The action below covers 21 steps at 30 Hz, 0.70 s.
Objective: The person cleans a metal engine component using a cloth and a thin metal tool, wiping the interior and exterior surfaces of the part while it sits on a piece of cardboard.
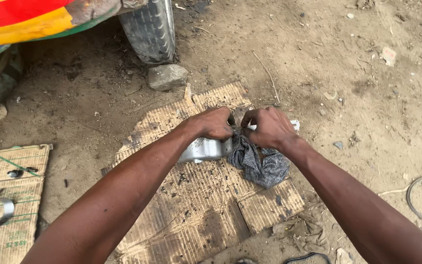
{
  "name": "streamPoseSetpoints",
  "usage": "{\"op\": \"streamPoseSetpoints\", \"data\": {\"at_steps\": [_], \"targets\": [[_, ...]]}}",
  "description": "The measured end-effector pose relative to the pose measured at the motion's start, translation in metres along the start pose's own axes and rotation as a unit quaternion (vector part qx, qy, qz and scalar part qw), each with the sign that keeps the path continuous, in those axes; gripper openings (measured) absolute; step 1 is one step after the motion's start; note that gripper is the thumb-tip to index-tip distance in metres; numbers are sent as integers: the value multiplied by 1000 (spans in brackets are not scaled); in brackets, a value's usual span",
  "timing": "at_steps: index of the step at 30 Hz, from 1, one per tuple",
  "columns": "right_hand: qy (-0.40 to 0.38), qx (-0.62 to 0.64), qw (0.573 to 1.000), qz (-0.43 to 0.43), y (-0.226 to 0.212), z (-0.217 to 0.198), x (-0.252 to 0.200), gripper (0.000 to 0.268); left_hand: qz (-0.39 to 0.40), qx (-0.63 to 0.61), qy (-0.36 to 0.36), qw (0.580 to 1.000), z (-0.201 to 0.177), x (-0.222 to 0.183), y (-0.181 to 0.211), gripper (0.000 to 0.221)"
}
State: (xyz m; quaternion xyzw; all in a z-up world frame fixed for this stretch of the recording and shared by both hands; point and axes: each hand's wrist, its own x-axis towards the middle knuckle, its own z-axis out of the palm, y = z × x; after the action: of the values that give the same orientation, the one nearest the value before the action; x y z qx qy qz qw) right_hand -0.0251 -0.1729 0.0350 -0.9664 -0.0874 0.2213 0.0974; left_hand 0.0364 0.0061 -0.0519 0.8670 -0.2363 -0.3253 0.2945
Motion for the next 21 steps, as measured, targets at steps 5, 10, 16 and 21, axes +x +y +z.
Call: {"op": "streamPoseSetpoints", "data": {"at_steps": [5, 10, 16, 21], "targets": [[26, 5, 1000, 0, 3, 7, 8, 35, -3, -25, -7, 1000, 1, -1, -4, 51], [39, -14, 999, -35, 11, 12, 17, 35, -1, 7, -5, 1000, 3, -2, -11, 44], [56, -109, 983, -139, 22, 11, 31, 21, -18, -46, -7, 999, -7, -27, 7, 74], [70, -128, 967, -210, 18, 4, 36, 21, -19, -43, 4, 999, -4, -24, 2, 80]]}}
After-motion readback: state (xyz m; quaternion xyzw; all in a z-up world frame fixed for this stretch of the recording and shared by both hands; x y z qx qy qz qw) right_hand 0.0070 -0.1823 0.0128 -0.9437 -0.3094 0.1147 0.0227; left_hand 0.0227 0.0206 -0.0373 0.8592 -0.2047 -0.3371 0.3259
